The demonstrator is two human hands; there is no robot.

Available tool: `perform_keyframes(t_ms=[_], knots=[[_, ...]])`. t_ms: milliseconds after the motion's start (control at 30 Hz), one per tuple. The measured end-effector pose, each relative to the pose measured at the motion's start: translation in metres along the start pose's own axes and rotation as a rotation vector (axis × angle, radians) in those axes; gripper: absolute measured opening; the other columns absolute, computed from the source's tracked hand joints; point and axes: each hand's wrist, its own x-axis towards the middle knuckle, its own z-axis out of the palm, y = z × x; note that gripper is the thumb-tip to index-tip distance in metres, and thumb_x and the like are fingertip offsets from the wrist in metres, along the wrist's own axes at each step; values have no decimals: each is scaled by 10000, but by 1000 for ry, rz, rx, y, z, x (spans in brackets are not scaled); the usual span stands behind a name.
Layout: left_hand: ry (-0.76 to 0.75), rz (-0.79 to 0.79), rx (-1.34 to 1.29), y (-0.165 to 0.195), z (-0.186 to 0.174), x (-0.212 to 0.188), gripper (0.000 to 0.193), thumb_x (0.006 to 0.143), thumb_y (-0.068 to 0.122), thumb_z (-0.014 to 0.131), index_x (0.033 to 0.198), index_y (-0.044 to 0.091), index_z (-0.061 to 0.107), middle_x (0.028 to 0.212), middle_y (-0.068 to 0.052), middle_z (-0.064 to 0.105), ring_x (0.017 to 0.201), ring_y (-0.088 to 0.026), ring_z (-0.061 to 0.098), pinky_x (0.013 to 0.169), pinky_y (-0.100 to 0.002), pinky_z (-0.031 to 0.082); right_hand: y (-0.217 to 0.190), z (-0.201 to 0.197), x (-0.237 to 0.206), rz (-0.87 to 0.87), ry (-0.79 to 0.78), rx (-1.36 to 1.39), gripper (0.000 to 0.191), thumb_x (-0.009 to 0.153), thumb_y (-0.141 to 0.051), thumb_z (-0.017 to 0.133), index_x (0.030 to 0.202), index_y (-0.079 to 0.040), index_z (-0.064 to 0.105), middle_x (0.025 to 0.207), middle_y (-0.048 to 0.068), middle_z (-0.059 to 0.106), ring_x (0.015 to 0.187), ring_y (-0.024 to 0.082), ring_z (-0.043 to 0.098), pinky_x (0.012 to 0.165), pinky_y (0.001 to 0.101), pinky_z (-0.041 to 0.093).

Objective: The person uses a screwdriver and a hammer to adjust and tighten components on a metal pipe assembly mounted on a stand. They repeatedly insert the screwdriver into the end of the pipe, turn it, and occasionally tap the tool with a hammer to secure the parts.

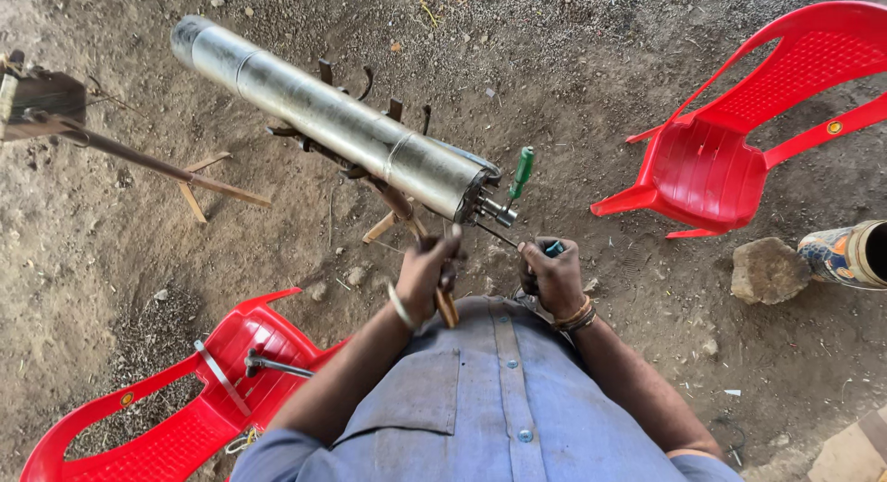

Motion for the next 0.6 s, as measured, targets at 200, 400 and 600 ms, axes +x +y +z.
perform_keyframes(t_ms=[200, 400, 600], knots=[[-382, 242, 340, -12, -4, -51, 225, 962, 142, 635, 1141, 16, 582, 984, -76, 676, 910, -181, 648, 819, -382, 549, -5, 2, -4, 66, 36, 68, 358, 943, -88, 661, 612, -92, 524, 543, -15, 513, 399, 69, 454, 331, 258, 318], [-207, 158, 845, 10, 11, -42, 186, 1037, 201, 513, 1111, 31, 532, 790, -73, 661, 649, -187, 602, 581, -362, 504, -7, 5, -3, 87, 37, 91, 367, 940, -97, 668, 607, -94, 515, 537, -12, 515, 396, 68, 443, 329, 254, 305], [-272, -11, 484, 52, 13, -31, 247, 1045, 243, 541, 1015, 1, 574, 697, -109, 685, 514, -187, 604, 431, -335, 463, -8, 11, 0, 82, 54, -1, 389, 946, -134, 670, 591, -94, 514, 524, -15, 514, 389, 61, 445, 326, 251, 323]])
